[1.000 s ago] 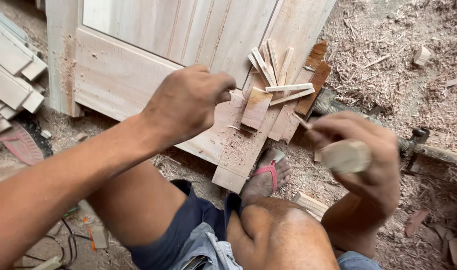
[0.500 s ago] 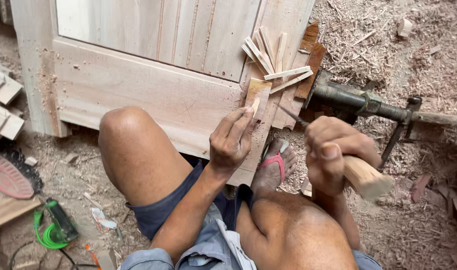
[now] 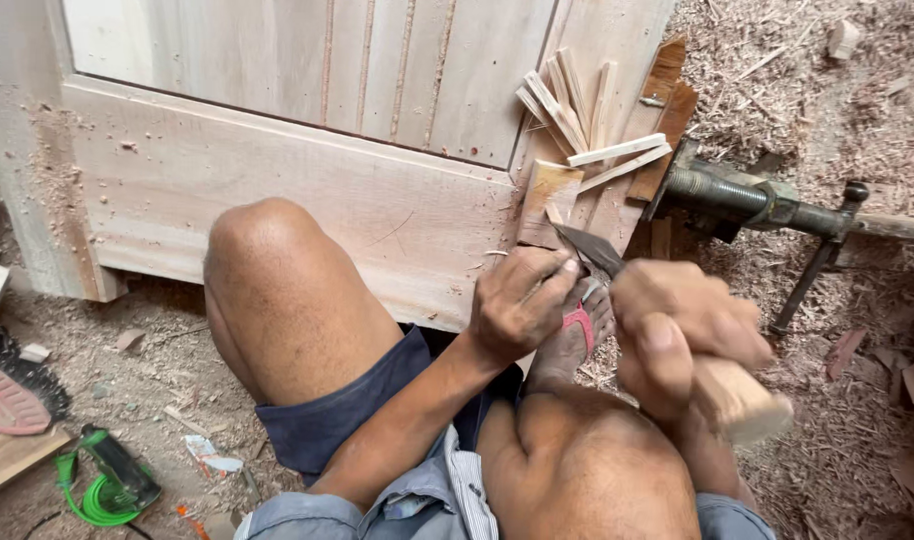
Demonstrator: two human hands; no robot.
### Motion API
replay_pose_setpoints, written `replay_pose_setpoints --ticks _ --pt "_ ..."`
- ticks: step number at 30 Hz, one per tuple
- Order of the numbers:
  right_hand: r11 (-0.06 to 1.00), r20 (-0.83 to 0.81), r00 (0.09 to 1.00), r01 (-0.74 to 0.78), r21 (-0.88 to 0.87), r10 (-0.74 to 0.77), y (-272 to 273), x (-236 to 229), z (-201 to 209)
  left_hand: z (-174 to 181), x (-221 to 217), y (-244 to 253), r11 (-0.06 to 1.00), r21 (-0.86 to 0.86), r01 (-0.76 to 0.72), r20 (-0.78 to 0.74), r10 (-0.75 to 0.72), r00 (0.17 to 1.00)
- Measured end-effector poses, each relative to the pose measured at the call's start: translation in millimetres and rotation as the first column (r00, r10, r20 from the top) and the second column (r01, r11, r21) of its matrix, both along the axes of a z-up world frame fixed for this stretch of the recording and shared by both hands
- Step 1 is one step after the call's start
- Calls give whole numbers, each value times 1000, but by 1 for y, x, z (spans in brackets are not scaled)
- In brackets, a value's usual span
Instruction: The person carves a wooden door frame using a chisel and a mallet while sitting on the floor.
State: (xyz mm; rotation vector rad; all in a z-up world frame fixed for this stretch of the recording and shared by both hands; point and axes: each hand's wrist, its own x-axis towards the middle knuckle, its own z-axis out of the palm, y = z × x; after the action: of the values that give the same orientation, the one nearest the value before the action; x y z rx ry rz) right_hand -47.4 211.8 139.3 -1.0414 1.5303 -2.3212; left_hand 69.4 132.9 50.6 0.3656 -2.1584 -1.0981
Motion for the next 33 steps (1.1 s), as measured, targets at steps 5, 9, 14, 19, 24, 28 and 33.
replay_pose_setpoints --ticks 5,9,14,19,24,28,33 --pt "995 24 999 -29 91 27 7 -1 -15 -3 -4 5 996 84 16 5 -17 1000" --pt "991 41 998 -48 122 44 6 -5 -3 -5 -17 3 998 68 15 -31 -13 999" --pt "619 -761 560 480 621 329 -20 -14 13 -4 0 8 1000 -7 -7 21 7 1000" --pt "984 -44 999 3 179 5 -32 -36 -38 -2 -9 -2 1000 16 -8 -41 9 999" --pt "986 14 1000 0 166 -3 18 -13 -51 -9 -1 3 1000 -16 18 -35 -18 999" --pt "983 -16 1000 -20 182 23 20 0 -15 -17 1 4 999 -45 3 -11 -3 1000" --pt "956 -92 994 -27 292 56 14 -4 4 -20 -5 0 1000 -12 -23 -45 22 999"
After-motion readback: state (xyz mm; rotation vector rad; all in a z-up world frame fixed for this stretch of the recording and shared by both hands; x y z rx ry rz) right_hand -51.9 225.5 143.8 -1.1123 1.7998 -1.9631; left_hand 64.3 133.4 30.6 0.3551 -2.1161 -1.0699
